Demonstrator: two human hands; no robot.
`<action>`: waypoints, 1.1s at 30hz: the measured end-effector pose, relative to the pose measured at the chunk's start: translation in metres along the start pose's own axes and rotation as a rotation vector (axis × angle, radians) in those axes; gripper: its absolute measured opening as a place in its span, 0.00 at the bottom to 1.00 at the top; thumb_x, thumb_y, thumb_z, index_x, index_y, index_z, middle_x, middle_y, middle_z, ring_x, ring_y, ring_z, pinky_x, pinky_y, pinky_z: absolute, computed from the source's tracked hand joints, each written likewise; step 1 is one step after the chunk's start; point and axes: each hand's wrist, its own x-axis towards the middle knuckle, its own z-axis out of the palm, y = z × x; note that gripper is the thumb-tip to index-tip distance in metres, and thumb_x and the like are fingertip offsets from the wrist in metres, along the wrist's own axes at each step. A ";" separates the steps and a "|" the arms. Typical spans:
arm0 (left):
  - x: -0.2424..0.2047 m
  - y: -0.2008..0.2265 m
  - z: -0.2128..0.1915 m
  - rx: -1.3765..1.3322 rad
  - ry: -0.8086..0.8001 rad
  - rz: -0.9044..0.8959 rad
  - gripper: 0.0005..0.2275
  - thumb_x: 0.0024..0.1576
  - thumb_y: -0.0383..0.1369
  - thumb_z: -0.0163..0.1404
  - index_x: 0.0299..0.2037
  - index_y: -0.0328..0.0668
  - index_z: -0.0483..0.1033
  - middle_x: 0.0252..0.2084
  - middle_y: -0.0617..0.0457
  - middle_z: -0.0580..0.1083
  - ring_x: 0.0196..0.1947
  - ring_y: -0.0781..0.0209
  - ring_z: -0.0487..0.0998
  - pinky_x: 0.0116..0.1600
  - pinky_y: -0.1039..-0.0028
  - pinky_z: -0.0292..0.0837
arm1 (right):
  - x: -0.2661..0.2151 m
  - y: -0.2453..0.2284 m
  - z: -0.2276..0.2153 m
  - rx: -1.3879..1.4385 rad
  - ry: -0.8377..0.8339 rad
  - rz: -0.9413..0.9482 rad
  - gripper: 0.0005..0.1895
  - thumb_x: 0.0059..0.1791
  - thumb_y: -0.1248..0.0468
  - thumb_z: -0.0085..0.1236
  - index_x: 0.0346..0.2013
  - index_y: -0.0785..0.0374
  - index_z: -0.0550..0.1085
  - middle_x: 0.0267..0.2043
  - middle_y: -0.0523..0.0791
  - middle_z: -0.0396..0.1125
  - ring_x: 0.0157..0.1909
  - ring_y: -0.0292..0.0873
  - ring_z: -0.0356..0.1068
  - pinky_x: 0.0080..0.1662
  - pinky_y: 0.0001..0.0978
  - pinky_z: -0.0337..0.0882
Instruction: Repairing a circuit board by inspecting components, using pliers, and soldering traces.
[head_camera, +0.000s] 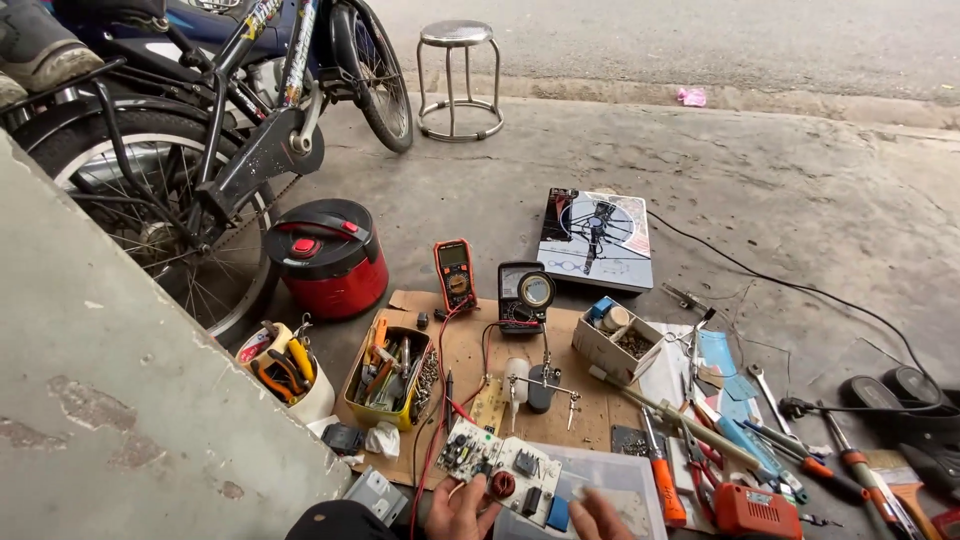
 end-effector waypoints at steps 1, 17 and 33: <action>-0.018 0.008 0.005 0.004 -0.001 -0.001 0.21 0.61 0.22 0.62 0.64 0.27 0.71 0.60 0.25 0.81 0.60 0.29 0.82 0.59 0.39 0.81 | -0.016 -0.017 -0.003 0.003 0.002 0.002 0.36 0.56 0.54 0.62 0.80 0.47 0.68 0.81 0.50 0.64 0.80 0.56 0.68 0.77 0.52 0.67; -0.175 0.077 0.073 0.195 -0.301 0.224 0.18 0.59 0.22 0.60 0.61 0.31 0.79 0.51 0.35 0.84 0.47 0.42 0.85 0.52 0.56 0.83 | -0.067 -0.165 -0.015 -0.897 -0.281 -1.103 0.60 0.48 0.40 0.73 0.83 0.60 0.51 0.79 0.51 0.57 0.73 0.56 0.63 0.65 0.53 0.68; -0.207 0.126 0.071 0.702 -0.463 0.595 0.11 0.65 0.34 0.62 0.41 0.29 0.85 0.14 0.44 0.70 0.13 0.58 0.65 0.21 0.71 0.60 | -0.091 -0.214 -0.040 -0.247 -0.282 -0.368 0.60 0.43 0.43 0.63 0.87 0.46 0.46 0.77 0.47 0.64 0.74 0.48 0.69 0.71 0.49 0.69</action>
